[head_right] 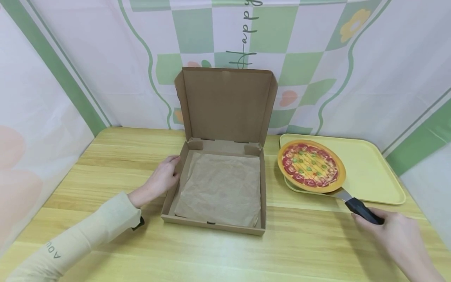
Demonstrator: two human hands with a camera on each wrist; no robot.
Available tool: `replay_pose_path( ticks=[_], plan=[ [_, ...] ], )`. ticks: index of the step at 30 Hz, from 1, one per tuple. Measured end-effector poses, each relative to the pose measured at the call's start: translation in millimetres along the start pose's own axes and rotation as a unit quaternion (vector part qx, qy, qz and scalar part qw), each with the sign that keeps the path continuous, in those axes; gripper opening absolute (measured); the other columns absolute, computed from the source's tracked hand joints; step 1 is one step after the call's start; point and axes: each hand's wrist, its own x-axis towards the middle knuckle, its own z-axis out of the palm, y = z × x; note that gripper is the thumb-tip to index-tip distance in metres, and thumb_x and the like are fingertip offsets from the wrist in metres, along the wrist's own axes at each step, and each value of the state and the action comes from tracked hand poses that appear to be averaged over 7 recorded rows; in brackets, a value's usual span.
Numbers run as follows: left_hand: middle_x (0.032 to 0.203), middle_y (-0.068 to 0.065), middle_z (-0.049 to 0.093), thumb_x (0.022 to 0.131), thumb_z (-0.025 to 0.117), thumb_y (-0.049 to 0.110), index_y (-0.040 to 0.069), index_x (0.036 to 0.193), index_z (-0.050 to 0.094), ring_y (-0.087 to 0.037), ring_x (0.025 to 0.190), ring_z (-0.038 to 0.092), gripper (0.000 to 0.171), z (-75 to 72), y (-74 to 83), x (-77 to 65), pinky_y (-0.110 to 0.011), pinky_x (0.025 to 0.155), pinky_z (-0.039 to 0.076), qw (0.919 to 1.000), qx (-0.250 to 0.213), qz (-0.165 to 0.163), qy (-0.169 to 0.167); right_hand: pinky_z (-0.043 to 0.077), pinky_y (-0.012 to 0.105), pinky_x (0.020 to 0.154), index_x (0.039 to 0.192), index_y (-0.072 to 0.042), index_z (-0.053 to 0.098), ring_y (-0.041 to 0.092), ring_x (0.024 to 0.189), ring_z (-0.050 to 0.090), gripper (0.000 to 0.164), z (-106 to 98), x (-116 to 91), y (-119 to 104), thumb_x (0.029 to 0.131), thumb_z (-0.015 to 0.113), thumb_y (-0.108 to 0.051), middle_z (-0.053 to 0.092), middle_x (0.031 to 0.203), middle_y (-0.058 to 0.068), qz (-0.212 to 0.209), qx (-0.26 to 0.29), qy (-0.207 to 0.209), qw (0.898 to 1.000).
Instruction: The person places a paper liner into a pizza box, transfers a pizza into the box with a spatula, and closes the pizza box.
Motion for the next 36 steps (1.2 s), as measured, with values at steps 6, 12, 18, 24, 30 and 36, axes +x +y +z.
replay_pose_path(
  ticks=[6, 12, 18, 24, 30, 36],
  plan=[
    [0.130, -0.027, 0.044, 0.078, 0.053, -0.010, -0.016, 0.126, 0.041, -0.037, 0.116, 0.047, 0.050, 6.2, 0.4, 12.3, -0.038, 0.096, 0.044, 0.9999, 0.000, 0.012, 0.000, 0.024, 0.027, 0.042, 0.103, 0.011, 0.058, 0.015, 0.042, 0.033, 0.057, 1, 1, 1, 0.079, 0.067, -0.039, 0.045, 0.045, 0.000, 0.017, 0.017, -0.003, 1.000],
    [0.128, -0.027, 0.045, 0.079, 0.053, -0.010, -0.016, 0.126, 0.041, -0.037, 0.115, 0.048, 0.048, 6.4, 0.0, 12.6, -0.038, 0.096, 0.044, 0.9998, 0.001, 0.017, 0.003, 0.025, 0.027, 0.040, 0.102, 0.013, 0.057, 0.014, 0.040, 0.034, 0.059, -2, -2, -3, 0.077, 0.069, -0.038, 0.049, 0.046, 0.002, 0.023, 0.026, 0.004, 0.999],
    [0.129, -0.027, 0.045, 0.079, 0.053, -0.009, -0.016, 0.126, 0.041, -0.037, 0.116, 0.048, 0.049, 5.4, 0.6, 12.0, -0.038, 0.096, 0.043, 0.9998, -0.001, 0.019, 0.003, 0.026, 0.026, 0.037, 0.101, 0.015, 0.056, 0.010, 0.037, 0.033, 0.057, -5, -6, -9, 0.077, 0.069, -0.035, 0.050, 0.044, 0.003, 0.029, 0.036, 0.014, 0.999],
    [0.129, -0.027, 0.044, 0.079, 0.054, -0.009, -0.017, 0.125, 0.042, -0.037, 0.115, 0.048, 0.048, 9.5, 1.8, 17.9, -0.038, 0.095, 0.044, 0.9997, -0.007, 0.025, 0.000, 0.026, 0.026, 0.038, 0.113, -0.018, 0.063, 0.020, 0.036, 0.036, 0.044, 7, -5, 6, 0.076, 0.070, -0.039, 0.047, 0.043, -0.002, 0.053, 0.023, 0.017, 0.998],
    [0.129, -0.028, 0.044, 0.079, 0.055, -0.008, -0.016, 0.125, 0.042, -0.037, 0.115, 0.048, 0.048, 20.1, 1.9, 32.0, -0.039, 0.095, 0.044, 0.9992, -0.013, 0.037, -0.003, 0.025, 0.026, 0.039, 0.107, -0.001, 0.064, 0.018, 0.039, 0.037, 0.050, 3, -6, 0, 0.074, 0.072, -0.038, 0.053, 0.048, 0.004, 0.056, 0.010, 0.024, 0.998],
    [0.130, -0.027, 0.044, 0.080, 0.055, -0.008, -0.015, 0.126, 0.042, -0.037, 0.116, 0.047, 0.049, 29.5, 2.8, 46.1, -0.040, 0.097, 0.043, 0.9988, -0.030, 0.037, -0.015, 0.022, 0.027, 0.038, 0.098, 0.012, 0.062, 0.015, 0.038, 0.032, 0.060, -2, -9, -11, 0.072, 0.072, -0.041, 0.048, 0.043, 0.002, 0.041, -0.015, 0.039, 0.998]
  ],
)
